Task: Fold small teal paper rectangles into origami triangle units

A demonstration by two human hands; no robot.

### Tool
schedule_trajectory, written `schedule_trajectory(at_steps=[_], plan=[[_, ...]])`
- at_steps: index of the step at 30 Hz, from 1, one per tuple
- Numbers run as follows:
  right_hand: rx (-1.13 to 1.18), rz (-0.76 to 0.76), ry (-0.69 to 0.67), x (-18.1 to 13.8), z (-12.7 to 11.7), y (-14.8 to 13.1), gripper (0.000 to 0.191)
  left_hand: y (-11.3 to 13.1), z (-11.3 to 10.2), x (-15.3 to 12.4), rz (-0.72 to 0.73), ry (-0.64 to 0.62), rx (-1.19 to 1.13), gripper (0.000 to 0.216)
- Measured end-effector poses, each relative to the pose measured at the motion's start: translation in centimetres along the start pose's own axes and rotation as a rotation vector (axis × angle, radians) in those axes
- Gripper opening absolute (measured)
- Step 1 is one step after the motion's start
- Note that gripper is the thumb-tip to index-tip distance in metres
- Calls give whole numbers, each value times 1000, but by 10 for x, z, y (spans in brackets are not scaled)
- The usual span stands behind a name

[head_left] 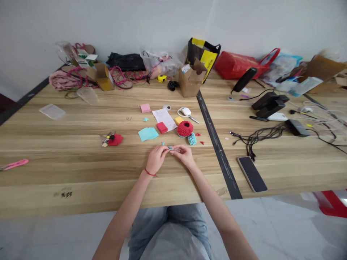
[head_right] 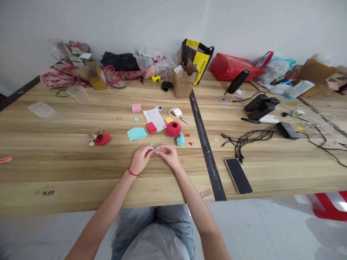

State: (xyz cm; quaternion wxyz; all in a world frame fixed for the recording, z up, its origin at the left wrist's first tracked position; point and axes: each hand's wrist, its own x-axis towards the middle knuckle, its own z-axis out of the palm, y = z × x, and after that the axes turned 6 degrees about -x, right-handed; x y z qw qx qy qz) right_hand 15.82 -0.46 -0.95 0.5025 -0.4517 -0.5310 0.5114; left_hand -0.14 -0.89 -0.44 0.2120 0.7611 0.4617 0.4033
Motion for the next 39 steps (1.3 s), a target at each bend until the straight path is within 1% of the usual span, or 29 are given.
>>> schedule_trajectory(at_steps=[3,6,12,16,21,24,26,28,30,32,34,36,39], plan=[[96,39,-12,1,-1,2,21,3,2,0,25,-9,2,13],[127,17,-11,3,-2,2,17,4,4,0,30,-7,-6,11],[90,-32,-28,5,-6,-1,19,4,6,-1,16,-4,-47,9],[71,-19,-42,5,-6,0,20,4,6,-1,-7,-53,-37,10],[44,-30,-67,5,-4,1,18,7,5,0,46,-99,-6,14],[54,-27,-38,6,-4,2,18,8,4,1,48,-102,17,15],[54,2,20,7,-5,3,18,6,2,3,34,-94,51,15],[43,39,100,9,-7,5,19,0,-3,5,4,-61,116,13],[33,63,164,10,-8,6,20,-7,-9,7,-48,14,207,12],[34,69,185,10,-9,7,21,-16,-17,9,-136,89,314,14],[36,68,176,10,-9,6,22,-24,-24,9,-226,136,387,16],[32,66,163,9,-9,5,22,-31,-29,8,-288,144,439,18],[16,61,148,8,-7,3,22,-37,-30,7,-320,98,485,21]])
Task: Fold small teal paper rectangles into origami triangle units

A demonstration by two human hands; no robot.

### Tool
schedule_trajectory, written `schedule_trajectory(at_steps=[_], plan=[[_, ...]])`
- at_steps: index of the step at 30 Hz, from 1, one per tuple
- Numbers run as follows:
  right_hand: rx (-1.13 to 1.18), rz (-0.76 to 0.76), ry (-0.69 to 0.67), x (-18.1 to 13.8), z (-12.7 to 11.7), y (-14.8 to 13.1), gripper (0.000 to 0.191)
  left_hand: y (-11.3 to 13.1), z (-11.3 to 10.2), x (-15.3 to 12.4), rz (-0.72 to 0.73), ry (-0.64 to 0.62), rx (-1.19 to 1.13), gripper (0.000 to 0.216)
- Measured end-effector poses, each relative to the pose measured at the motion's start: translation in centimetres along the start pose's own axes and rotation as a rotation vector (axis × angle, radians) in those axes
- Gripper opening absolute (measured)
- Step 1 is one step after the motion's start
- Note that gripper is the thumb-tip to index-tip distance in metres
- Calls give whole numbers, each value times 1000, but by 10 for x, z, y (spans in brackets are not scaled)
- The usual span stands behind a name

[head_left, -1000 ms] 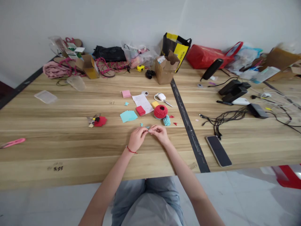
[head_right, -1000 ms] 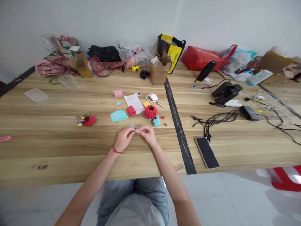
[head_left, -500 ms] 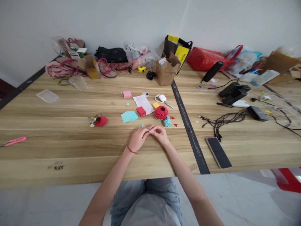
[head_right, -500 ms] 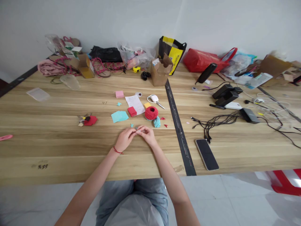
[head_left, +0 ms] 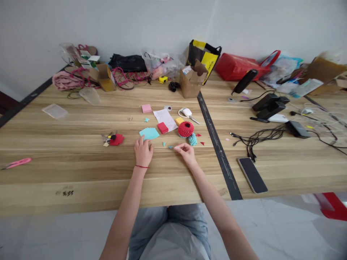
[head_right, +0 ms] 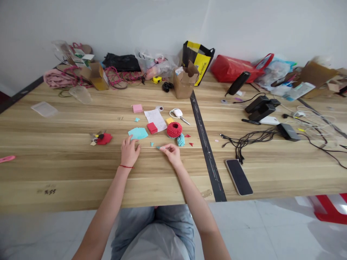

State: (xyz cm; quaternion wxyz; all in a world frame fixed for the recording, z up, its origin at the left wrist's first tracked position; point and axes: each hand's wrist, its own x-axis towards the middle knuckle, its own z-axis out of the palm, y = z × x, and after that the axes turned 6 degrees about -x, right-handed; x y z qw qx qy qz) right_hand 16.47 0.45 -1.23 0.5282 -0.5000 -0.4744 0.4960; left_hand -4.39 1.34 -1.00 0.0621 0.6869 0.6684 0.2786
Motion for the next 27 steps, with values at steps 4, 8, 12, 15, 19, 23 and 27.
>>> schedule_trajectory(at_steps=[4,8,12,15,19,23,27], plan=[[-7,-17,-12,0,0,1,21,-3,6,-2,4,-45,33,28],[-45,-36,-21,0,1,2,21,-1,9,-3,43,4,-15,29],[-63,-14,-14,-1,2,-2,23,11,7,-4,200,-5,-127,32],[-19,15,-21,-1,3,-3,25,23,9,-7,357,-135,-206,38],[96,71,-52,1,4,0,26,28,17,-11,391,-221,-238,31],[159,125,-90,2,3,3,29,28,20,-12,385,-226,-370,28],[178,126,-124,3,2,5,37,32,19,-12,206,-191,-699,18]])
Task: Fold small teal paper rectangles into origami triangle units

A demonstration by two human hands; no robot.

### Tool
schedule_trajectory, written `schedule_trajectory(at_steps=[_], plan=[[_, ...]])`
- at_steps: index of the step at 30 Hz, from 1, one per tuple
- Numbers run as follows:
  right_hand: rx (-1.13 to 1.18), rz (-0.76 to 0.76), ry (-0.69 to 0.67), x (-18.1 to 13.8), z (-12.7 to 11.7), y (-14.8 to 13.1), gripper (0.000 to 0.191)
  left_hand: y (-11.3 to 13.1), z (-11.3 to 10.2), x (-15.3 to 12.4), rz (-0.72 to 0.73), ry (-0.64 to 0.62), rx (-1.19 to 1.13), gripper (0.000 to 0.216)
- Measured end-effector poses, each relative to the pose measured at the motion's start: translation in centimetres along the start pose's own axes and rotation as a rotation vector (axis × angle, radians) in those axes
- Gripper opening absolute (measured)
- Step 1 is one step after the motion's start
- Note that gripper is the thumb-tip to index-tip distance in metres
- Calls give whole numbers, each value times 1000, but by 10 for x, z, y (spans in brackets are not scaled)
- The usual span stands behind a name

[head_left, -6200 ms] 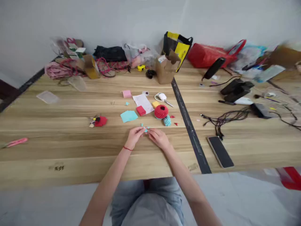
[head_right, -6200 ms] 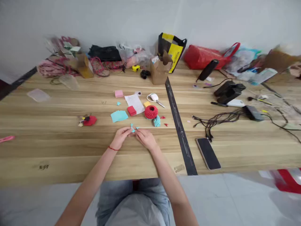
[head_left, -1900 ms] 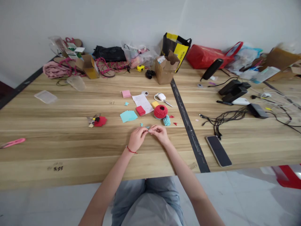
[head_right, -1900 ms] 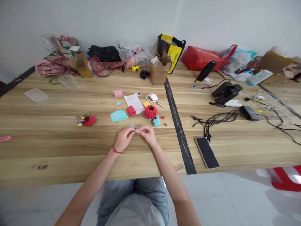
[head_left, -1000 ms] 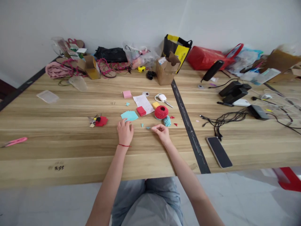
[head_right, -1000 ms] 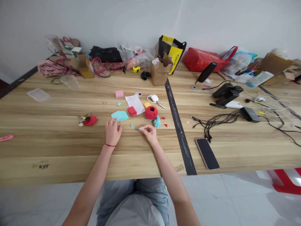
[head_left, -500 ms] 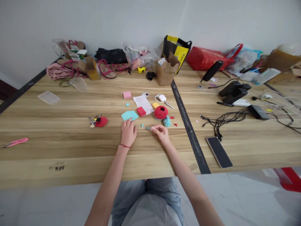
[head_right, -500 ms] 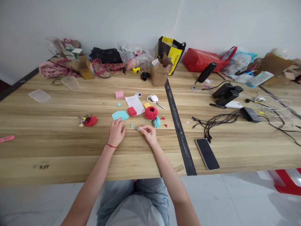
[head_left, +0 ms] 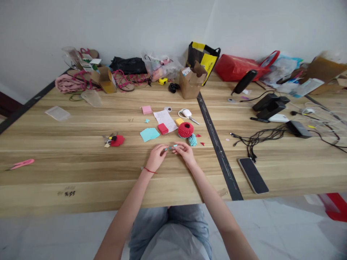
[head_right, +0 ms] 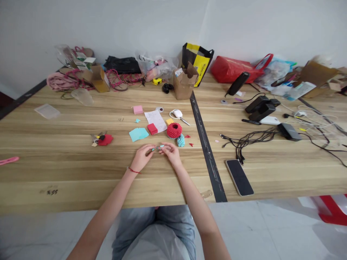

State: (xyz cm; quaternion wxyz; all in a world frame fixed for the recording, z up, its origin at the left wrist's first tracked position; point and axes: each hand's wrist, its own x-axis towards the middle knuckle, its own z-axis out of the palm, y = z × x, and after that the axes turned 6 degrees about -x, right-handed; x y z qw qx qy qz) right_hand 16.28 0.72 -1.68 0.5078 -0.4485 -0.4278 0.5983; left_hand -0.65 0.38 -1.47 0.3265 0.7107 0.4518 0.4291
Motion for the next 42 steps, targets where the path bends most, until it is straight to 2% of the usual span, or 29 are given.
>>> schedule_trajectory(at_steps=[5,9,12,19,32,38,42], plan=[[-12,3,-17,1,0,2,32,1,6,1,-286,42,-528,23],[-19,5,-29,1,0,1,29,-2,9,1,-419,74,-700,31],[-35,1,-31,0,1,0,30,-1,8,1,-460,102,-748,37],[-35,-1,-58,-1,2,-2,32,6,4,2,-477,67,-774,41],[31,20,-121,-3,4,-1,31,10,0,3,-515,126,-780,37],[91,35,-116,-2,3,2,28,7,1,2,-422,95,-717,35],[100,55,-77,-3,2,2,24,2,0,1,-334,66,-593,29]])
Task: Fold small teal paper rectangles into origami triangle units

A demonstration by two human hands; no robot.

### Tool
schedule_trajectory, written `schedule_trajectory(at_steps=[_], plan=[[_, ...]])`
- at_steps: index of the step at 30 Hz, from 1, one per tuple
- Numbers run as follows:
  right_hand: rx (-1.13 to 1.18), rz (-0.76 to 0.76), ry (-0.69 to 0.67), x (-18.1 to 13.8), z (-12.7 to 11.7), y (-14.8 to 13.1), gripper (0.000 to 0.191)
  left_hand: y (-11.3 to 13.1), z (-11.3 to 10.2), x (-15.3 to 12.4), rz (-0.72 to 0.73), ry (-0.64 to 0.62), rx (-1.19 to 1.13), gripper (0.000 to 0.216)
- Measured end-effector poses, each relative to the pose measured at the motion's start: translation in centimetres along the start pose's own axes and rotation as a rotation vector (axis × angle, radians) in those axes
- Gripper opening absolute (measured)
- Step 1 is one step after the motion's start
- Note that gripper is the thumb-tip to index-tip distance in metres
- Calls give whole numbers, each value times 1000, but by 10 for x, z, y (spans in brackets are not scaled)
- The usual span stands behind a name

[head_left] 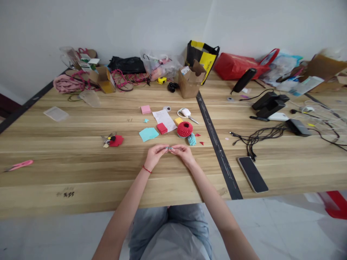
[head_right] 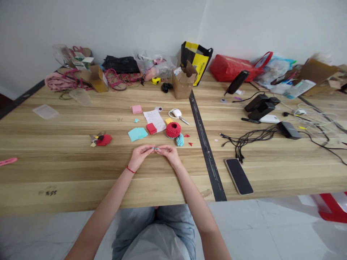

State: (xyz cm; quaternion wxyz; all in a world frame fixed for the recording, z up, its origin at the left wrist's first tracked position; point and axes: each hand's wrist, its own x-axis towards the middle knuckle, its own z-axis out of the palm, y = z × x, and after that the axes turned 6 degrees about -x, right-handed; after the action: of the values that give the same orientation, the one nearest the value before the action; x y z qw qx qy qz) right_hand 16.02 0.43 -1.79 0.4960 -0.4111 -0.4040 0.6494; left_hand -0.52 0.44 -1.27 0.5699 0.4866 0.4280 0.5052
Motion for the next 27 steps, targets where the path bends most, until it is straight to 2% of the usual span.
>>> schedule_trajectory(at_steps=[4,7,15,27], plan=[[-33,7,39,0,0,-1,21,1,-3,1,91,6,140,21],[-50,17,53,0,-1,-1,22,4,-3,1,106,31,158,18],[-32,0,44,1,-2,-1,26,4,-1,0,-54,31,-43,32],[-14,24,22,-3,3,-9,24,9,1,-2,-45,68,-66,30]])
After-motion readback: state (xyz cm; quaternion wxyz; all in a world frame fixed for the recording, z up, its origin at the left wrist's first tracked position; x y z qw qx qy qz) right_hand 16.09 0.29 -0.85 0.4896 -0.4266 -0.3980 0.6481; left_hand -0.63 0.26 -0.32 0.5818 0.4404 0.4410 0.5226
